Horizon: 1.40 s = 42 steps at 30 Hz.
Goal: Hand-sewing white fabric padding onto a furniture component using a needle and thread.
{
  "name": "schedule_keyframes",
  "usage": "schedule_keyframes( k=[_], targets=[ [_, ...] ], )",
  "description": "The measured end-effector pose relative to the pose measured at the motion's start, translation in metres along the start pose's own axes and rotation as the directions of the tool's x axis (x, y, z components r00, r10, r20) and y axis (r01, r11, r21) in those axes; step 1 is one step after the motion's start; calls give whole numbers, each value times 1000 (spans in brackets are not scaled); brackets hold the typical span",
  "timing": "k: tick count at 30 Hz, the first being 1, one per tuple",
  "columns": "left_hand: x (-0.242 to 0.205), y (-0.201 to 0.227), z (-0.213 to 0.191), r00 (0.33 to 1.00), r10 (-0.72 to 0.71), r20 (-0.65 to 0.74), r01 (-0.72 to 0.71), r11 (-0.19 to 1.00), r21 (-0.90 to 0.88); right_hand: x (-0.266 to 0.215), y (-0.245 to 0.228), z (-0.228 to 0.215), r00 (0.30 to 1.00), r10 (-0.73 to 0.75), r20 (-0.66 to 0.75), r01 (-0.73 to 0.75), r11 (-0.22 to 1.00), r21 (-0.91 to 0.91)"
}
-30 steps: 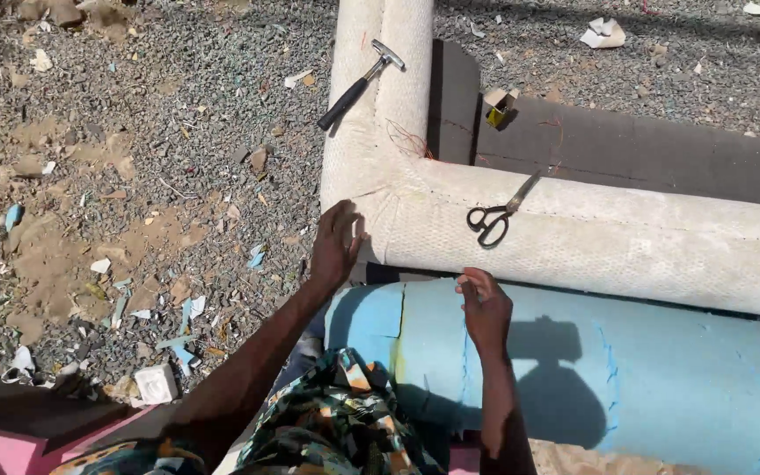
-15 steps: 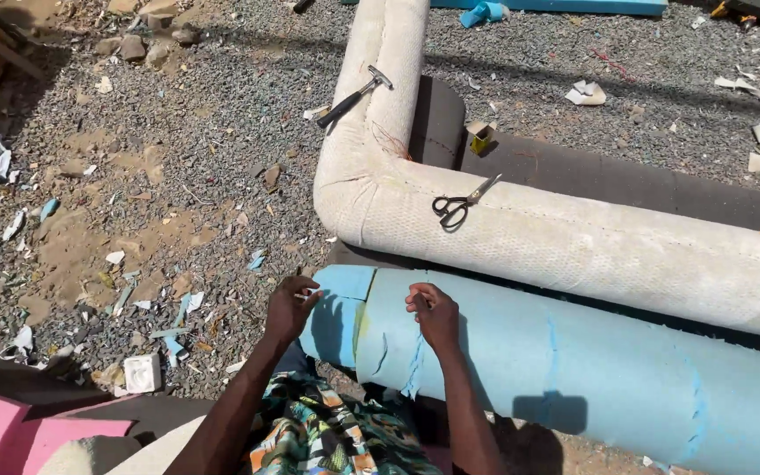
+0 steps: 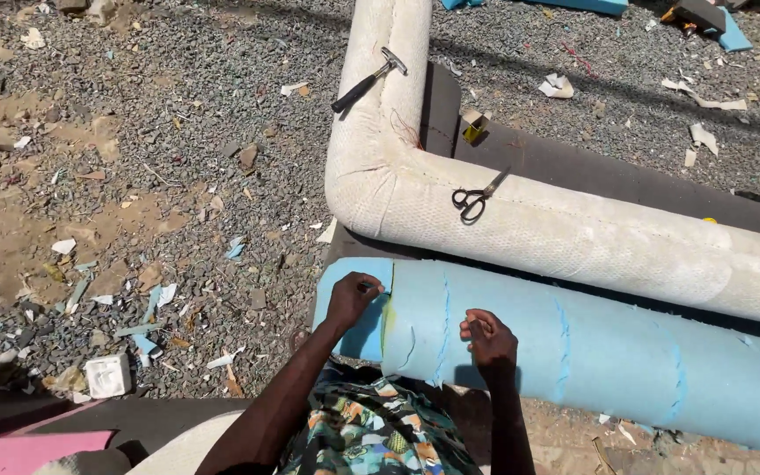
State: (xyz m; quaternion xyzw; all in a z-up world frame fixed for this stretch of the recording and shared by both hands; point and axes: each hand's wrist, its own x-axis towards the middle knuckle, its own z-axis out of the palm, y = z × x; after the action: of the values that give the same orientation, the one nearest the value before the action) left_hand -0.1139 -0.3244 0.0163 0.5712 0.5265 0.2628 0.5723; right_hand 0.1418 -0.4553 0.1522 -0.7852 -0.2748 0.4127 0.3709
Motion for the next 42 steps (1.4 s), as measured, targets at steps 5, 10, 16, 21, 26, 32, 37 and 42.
schedule_keyframes(
  k=[5,10,16,21,26,32,37,42],
  targets=[
    [0,7,-12,1000,-5,28,7,997,-81,-17,-28,26,999,15,29,-14,998,-58],
    [-7,4,-41,994,-33,-104,20,992,-122,2,-42,33,985,-57,160,81,986,-145],
    [-38,-10,-36,950,-133,-282,95,985,-144,41,-61,38,939,-183,290,252,943,-220],
    [-70,25,19,924,-122,-362,75,987,-141,68,-68,10,874,-263,409,358,917,-175],
    [-73,32,88,943,-122,-309,85,988,-129,92,-60,-25,843,-231,485,338,930,-145],
    [-102,52,107,934,-190,-302,171,981,-90,114,-30,-56,806,-140,575,278,947,-158],
    [-80,55,103,901,-233,-366,215,972,-92,140,-26,-73,815,-89,572,221,961,-165],
    [-27,75,110,916,-190,-353,180,982,-63,157,-49,-83,845,-67,530,195,963,-188]
  ],
)
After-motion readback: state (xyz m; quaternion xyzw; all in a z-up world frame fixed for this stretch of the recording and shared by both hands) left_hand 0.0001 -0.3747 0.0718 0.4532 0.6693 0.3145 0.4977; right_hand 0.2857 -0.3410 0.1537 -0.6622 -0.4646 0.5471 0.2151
